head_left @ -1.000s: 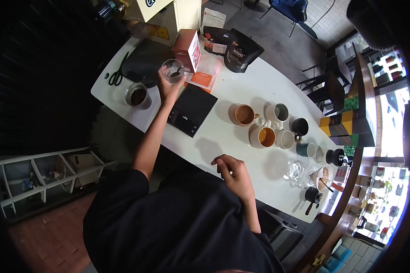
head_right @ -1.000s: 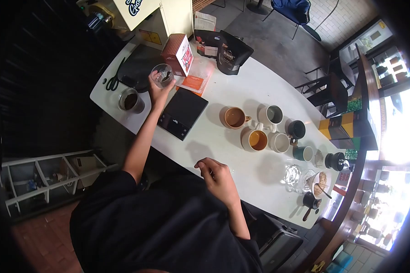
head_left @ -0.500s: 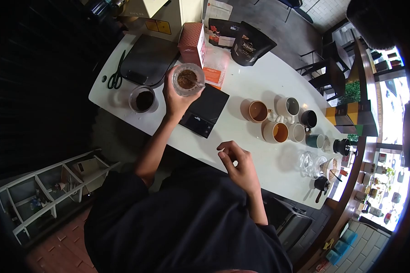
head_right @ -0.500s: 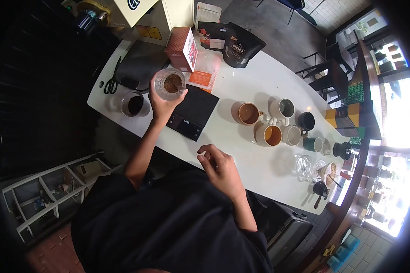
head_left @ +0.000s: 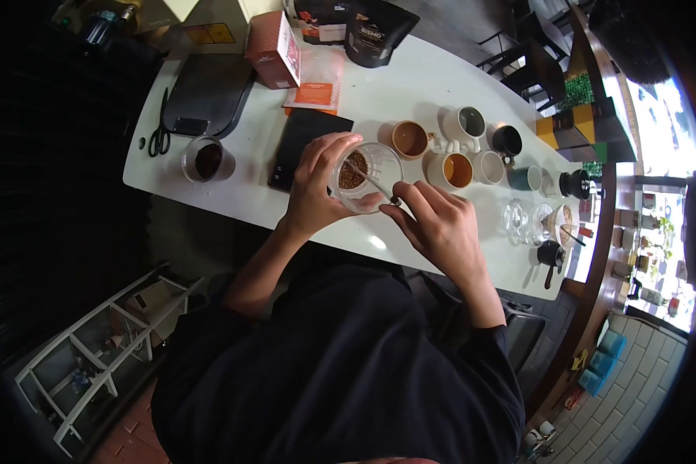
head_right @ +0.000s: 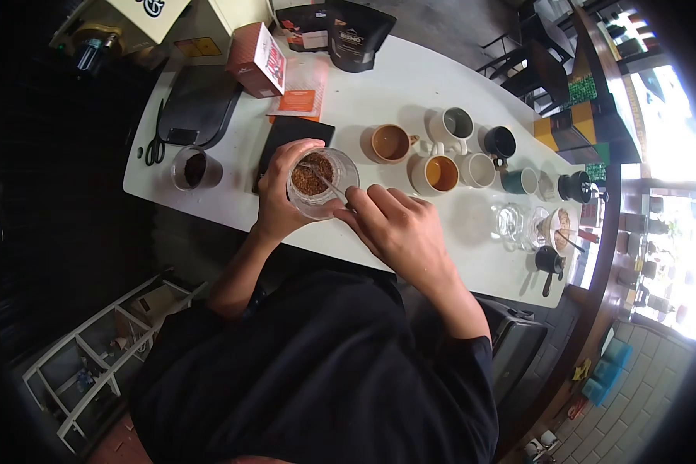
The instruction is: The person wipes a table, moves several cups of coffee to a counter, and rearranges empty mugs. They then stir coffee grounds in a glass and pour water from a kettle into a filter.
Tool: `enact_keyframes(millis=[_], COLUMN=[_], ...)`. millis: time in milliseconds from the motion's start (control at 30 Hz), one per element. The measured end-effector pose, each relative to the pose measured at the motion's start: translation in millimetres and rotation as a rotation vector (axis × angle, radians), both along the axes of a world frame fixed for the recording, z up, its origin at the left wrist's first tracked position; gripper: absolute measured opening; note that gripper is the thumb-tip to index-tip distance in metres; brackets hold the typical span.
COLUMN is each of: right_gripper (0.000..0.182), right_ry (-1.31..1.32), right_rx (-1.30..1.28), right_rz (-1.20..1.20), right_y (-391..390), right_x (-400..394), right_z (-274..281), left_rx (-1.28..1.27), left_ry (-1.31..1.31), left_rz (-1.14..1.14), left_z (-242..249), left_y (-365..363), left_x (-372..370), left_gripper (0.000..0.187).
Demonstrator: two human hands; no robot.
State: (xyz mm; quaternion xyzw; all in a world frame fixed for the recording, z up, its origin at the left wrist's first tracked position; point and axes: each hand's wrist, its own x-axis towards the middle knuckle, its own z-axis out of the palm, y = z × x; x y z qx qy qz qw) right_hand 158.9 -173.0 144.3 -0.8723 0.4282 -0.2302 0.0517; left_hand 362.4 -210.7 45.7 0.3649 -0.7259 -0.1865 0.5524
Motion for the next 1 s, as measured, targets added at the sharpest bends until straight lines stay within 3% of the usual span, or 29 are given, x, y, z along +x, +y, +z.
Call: enact_keyframes(millis=[167, 300, 567, 633, 667, 800, 867, 1000], right_gripper=[0.027, 0.030, 0.021, 0.020, 0.030, 0.033, 0.024, 0.024], right_ry=[0.129, 0.228, 0.440, 0.482, 0.518, 0.478, 0.491, 0.489], right_rx=[-0.046, -0.115, -0.189, -0.214, -0.189, -0.291, -0.333, -0.346], right_rz=[0.036, 0.013, 0.013, -0.001, -0.021, -0.003, 0.042, 0.030], right_y=[8.8, 26.8, 66.9, 82.5, 90.8, 110.0, 113.7, 122.0], right_x=[-34.5, -65.9, -158.1, -185.3, -198.7, -243.7, -261.9, -291.0], right_z=[2.5, 13.2, 36.5, 41.1, 42.8, 45.1, 42.4, 30.9], left_rx=[-0.033, -0.033, -0.034, 0.067, 0.100, 0.026, 0.019, 0.011], left_ry=[-0.115, -0.111, -0.078, -0.028, -0.027, -0.053, -0.068, -0.078], left_rz=[-0.021, -0.167, -0.285, -0.286, -0.311, -0.346, -0.359, -0.350], left_z=[-0.3, 4.9, 11.8, 18.7, 22.0, 22.4, 20.3, 18.3], left_y=[13.9, 32.2, 54.8, 64.5, 69.3, 82.9, 87.2, 94.4], left_x=[-29.0, -78.0, -171.2, -197.3, -209.1, -251.3, -268.3, -300.7], left_gripper=[0.086, 0.086, 0.093, 0.094, 0.094, 0.093, 0.093, 0.093])
